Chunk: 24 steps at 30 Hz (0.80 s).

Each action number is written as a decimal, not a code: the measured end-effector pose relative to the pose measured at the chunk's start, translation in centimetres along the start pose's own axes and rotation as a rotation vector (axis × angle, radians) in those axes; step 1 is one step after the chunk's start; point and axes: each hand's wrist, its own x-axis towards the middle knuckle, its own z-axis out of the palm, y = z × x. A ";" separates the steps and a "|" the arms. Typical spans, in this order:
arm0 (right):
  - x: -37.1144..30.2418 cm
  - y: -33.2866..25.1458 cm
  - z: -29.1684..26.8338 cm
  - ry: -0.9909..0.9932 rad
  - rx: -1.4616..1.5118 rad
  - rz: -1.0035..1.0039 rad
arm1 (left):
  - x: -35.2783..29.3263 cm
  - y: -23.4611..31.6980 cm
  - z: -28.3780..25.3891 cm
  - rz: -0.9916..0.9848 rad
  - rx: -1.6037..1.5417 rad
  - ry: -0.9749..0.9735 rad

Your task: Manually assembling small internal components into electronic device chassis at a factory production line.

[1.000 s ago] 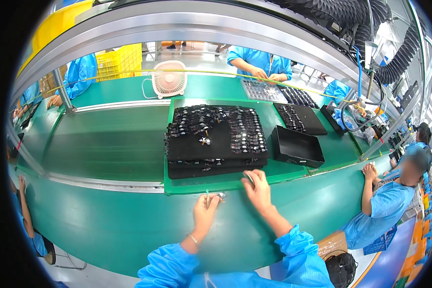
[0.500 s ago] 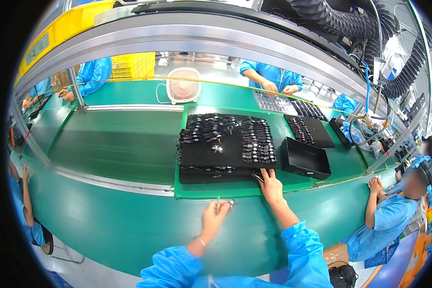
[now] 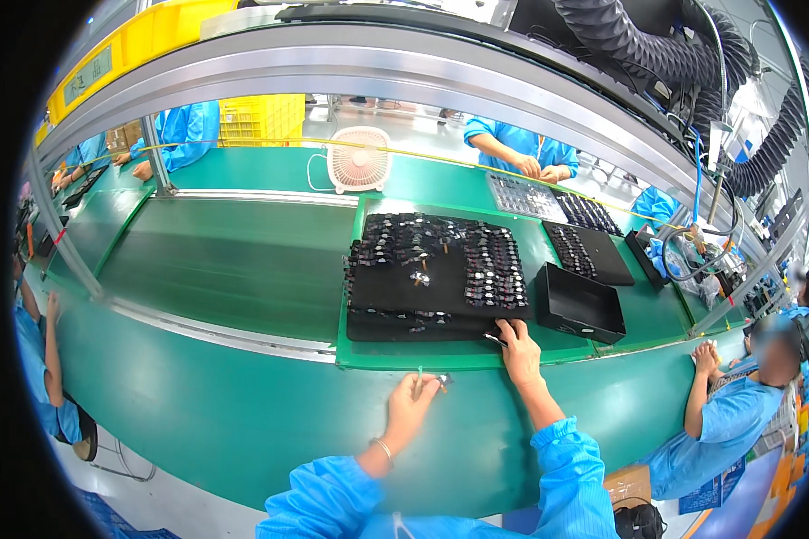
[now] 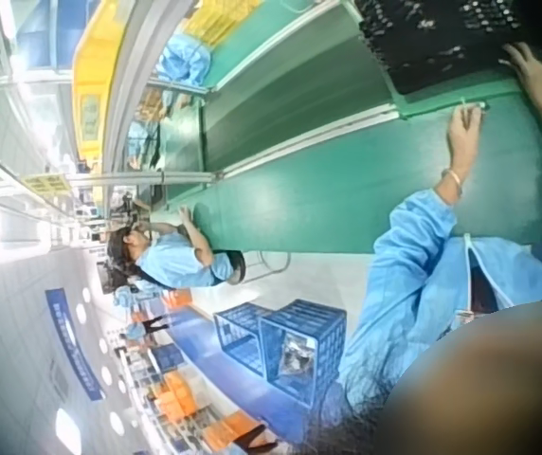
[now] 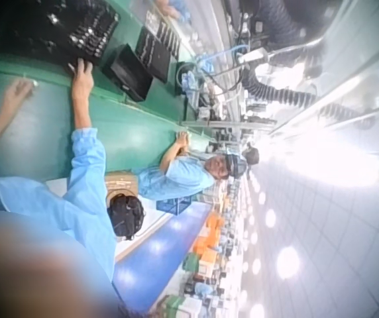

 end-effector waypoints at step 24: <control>13.4 -7.6 -3.2 -0.637 0.558 0.110 | 14.6 11.0 -4.1 0.330 0.824 0.055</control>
